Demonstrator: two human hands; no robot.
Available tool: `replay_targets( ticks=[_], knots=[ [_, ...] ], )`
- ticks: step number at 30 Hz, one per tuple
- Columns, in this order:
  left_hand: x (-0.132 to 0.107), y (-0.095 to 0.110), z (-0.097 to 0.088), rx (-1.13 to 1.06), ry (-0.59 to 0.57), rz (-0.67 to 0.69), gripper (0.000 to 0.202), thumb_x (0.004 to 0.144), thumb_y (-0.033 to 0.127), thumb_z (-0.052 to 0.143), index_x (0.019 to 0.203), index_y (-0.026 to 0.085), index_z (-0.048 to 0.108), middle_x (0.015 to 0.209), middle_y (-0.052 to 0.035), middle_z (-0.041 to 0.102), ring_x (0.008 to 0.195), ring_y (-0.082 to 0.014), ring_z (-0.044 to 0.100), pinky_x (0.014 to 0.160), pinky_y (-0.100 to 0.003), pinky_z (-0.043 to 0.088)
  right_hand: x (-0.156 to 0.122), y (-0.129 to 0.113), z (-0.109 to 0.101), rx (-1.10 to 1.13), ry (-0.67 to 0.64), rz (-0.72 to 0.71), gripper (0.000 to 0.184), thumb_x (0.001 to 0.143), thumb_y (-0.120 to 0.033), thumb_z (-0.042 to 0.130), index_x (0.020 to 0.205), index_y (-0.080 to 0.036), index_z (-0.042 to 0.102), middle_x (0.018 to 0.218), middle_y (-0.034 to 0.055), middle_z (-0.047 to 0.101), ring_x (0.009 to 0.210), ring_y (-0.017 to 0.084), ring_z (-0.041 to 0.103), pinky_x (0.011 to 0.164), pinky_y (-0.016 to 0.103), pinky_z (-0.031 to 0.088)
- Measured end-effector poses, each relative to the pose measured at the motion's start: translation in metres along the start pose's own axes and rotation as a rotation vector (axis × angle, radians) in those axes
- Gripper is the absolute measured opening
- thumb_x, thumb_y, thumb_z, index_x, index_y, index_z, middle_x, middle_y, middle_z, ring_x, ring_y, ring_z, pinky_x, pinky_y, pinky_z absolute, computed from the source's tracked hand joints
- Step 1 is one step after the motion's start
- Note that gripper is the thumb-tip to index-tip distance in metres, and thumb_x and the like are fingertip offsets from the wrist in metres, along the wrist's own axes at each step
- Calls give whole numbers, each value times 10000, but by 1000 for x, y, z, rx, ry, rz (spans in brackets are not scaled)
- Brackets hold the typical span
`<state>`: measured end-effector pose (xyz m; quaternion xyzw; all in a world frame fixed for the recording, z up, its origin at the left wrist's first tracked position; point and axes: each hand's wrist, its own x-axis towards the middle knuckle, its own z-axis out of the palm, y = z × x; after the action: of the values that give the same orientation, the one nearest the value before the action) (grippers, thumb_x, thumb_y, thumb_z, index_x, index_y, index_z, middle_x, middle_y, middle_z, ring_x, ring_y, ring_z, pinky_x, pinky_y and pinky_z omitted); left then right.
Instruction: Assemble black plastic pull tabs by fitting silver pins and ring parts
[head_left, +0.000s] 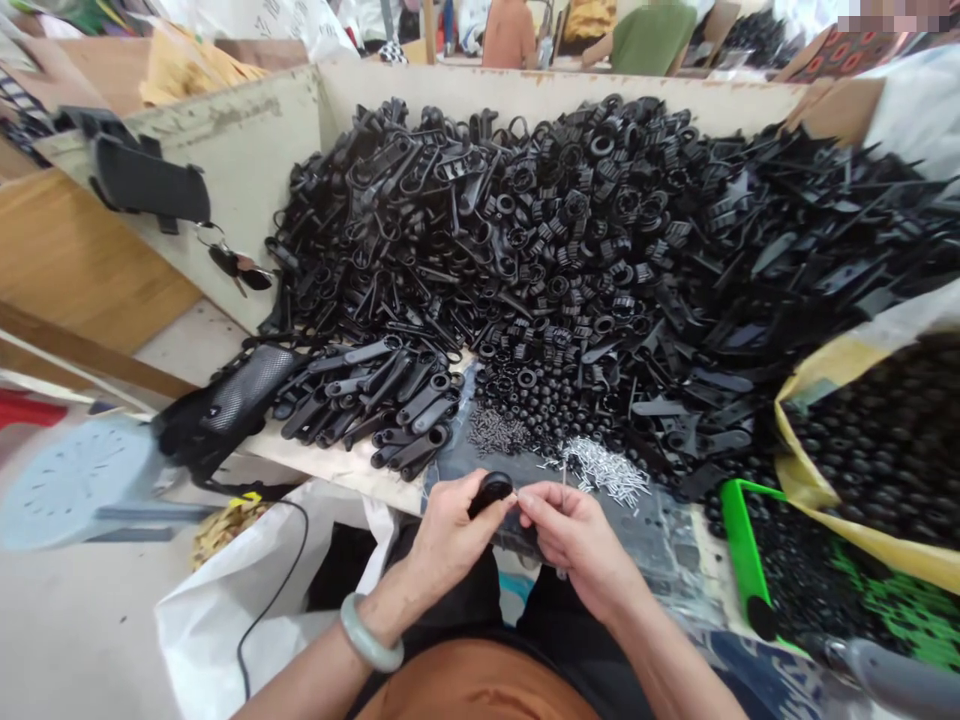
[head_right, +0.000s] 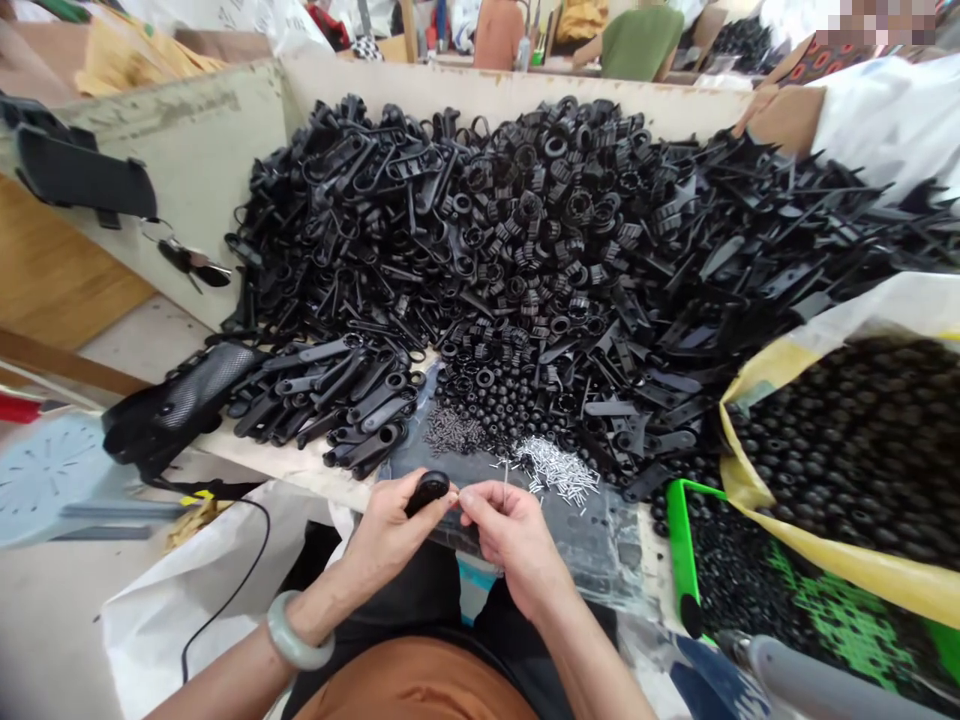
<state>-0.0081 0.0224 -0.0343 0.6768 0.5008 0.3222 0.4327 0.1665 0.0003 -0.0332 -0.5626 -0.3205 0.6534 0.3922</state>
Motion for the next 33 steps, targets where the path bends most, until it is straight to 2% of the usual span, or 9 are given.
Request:
replay_targets(
  ticks=[3,5,7,11,15,20,25,29,33],
  knots=[
    [1,-1,4,40,53,-64,218,939,334,599,761,207,601,680,11,657,616,-143,585,618,-249,395,3,2,1,-116,56,-115,485,776,-645,754,799,-163,706,660,-6,604,457,62,324,417,216,270],
    [3,0,7,75,67,-104,220,942,345,580,766,213,583,682,9,658,608,-146,576,620,-255,387,7,2,0,-213,76,-218,419,819,-587,728,812,-168,734,698,20,649,537,104,443,500,241,371],
    [7,0,8,112,72,-135,224,946,358,565,772,217,570,681,5,661,596,-149,570,618,-265,377,13,0,-3,-314,86,-326,335,851,-510,704,822,-181,757,744,34,677,626,138,511,601,269,420],
    [17,4,7,138,85,-166,255,937,365,554,725,223,537,622,12,635,557,-147,546,612,-276,366,22,-4,-10,-483,72,-497,213,897,-386,656,865,-215,780,752,18,653,638,148,505,642,285,403],
    [23,5,3,13,103,-229,312,915,388,567,655,222,518,555,19,614,531,-138,533,615,-270,393,26,-3,-11,-611,76,-610,194,936,-332,620,904,-225,778,767,15,642,635,153,512,651,286,421],
    [22,3,-2,-212,105,-284,348,896,422,616,636,197,564,559,6,622,523,-110,496,580,-240,396,25,-2,-15,-678,162,-648,219,957,-326,611,1038,-215,782,760,9,627,616,152,520,651,284,451],
    [13,13,-6,-542,109,-458,291,857,450,701,836,183,587,568,29,635,393,-46,293,417,-204,181,21,-6,-29,-706,303,-637,259,977,-380,586,983,-207,779,665,-14,564,578,152,508,596,281,435],
    [8,23,-5,-710,62,-514,368,817,487,751,821,163,575,568,19,631,389,-18,311,418,-179,165,16,-7,-29,-732,273,-639,287,974,-427,593,942,-211,779,620,-25,535,547,152,506,556,275,426],
    [4,25,-2,-764,74,-547,419,764,510,787,790,162,555,545,18,620,372,-7,301,406,-178,143,15,-7,-21,-870,222,-680,270,1012,-375,544,943,-217,752,734,16,637,638,174,598,644,290,484]
  ],
)
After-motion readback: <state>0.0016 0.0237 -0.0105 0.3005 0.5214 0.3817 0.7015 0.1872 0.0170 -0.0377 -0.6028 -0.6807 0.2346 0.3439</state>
